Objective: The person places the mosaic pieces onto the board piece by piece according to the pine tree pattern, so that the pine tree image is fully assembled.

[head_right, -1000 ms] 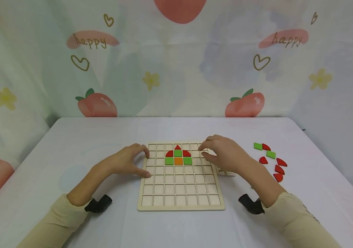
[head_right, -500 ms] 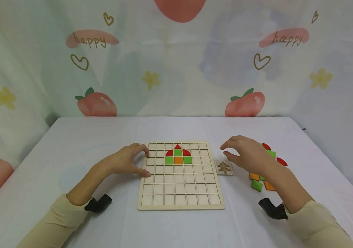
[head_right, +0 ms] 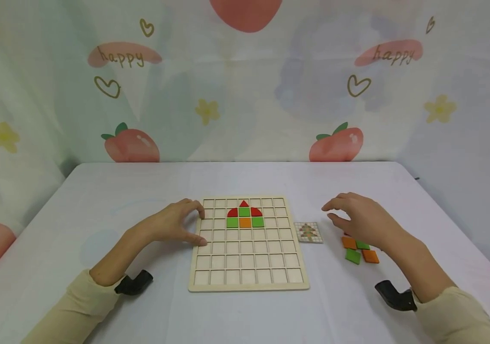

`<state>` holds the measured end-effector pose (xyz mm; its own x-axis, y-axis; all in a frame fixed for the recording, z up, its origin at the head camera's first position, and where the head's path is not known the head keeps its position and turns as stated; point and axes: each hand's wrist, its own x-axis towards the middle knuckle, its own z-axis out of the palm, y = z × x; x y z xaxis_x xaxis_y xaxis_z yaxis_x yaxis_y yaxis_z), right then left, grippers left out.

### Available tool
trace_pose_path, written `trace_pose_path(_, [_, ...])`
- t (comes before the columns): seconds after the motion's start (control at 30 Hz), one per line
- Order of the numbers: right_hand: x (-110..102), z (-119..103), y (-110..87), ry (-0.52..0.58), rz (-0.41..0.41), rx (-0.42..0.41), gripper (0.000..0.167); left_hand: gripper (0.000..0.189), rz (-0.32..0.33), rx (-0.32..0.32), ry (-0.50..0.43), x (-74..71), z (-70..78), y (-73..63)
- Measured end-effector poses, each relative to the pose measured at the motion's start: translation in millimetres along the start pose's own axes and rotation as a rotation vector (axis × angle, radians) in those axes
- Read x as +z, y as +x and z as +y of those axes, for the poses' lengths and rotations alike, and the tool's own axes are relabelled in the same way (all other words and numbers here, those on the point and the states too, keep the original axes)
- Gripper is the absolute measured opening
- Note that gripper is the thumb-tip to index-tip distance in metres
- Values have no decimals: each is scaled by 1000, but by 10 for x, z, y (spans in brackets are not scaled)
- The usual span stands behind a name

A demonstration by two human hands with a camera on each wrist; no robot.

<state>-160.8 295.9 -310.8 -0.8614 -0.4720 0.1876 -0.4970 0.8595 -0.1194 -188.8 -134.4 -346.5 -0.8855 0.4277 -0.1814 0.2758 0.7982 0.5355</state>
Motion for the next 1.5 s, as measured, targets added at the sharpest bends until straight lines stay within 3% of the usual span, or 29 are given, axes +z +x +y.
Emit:
trace_pose_path(0.53, [48,267,-234,36,-146,142,31,59,-1,3,6,2,-7,-2])
trace_pose_path(1.13, [158,350,-328,100,-199,147,25,59,-2,15,6,0,-5,-8])
trace_pose_path(1.5, [199,366,-305,87,-175,130,26,60,-5,17,4,6,-14,4])
